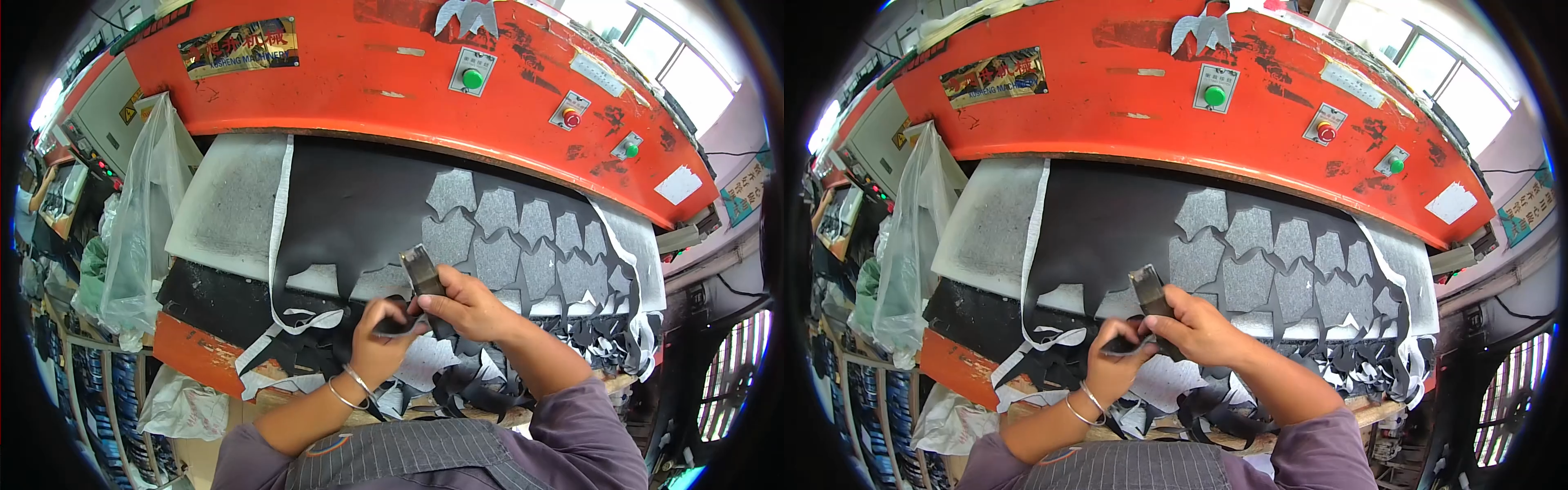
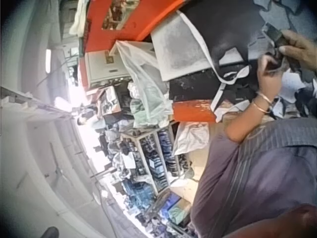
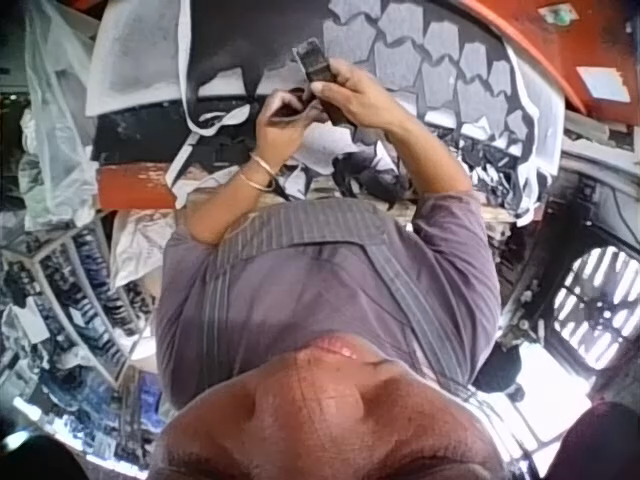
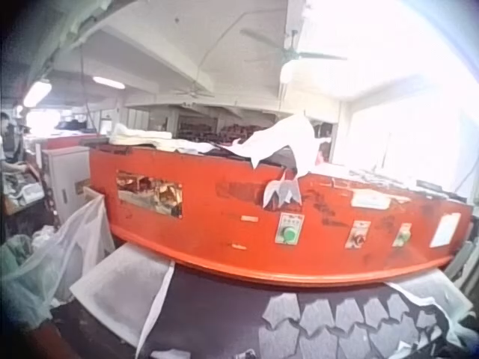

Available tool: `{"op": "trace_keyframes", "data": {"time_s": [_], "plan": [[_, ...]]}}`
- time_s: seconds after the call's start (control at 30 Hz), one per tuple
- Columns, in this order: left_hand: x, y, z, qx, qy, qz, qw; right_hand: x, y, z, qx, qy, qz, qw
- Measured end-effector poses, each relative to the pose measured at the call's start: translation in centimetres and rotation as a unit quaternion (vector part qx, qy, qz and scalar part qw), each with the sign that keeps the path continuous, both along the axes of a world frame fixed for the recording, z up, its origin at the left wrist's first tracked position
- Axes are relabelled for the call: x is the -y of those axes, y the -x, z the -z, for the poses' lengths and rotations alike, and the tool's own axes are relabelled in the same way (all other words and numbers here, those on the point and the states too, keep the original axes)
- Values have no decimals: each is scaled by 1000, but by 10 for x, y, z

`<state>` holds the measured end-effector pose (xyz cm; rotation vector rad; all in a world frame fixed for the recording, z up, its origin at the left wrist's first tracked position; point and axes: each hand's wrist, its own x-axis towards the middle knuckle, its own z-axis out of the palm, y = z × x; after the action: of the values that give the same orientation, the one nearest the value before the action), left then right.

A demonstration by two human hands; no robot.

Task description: Operating a swing-arm clicker press to cut shoe components from leather sheets using metal dies.

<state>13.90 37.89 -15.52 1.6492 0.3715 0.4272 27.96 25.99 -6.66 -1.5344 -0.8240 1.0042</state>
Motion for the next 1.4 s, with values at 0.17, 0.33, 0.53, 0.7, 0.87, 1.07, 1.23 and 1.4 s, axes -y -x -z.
{"op": "trace_keyframes", "data": {"time_s": [0.17, 0.33, 0.53, 0.7, 0.87, 1.07, 1.23, 1.4], "plan": [[-24, 47, -21, -289, -20, 221, 931, -34, -37, -4, 571, 27, -134, 809], [-47, 35, -80, -185, -181, 123, 958, -65, -77, 58, 659, -1, -170, 733], [-99, -48, -8, -138, -394, -40, 908, -67, -56, 68, 617, -16, 53, 785], [-81, -86, 18, -110, -439, -104, 886, -46, -36, 107, 456, 141, 256, 841], [-75, -99, 29, -79, -498, -145, 852, -54, -40, 103, 480, 160, 246, 827], [-74, -107, 32, -70, -524, -164, 833, -56, -52, 108, 500, 149, 222, 824], [-72, -110, 33, -73, -521, -158, 835, -53, -55, 110, 515, 132, 227, 816], [-70, -102, 23, -80, -493, -154, 853, -50, -47, 97, 474, 155, 211, 841]]}}
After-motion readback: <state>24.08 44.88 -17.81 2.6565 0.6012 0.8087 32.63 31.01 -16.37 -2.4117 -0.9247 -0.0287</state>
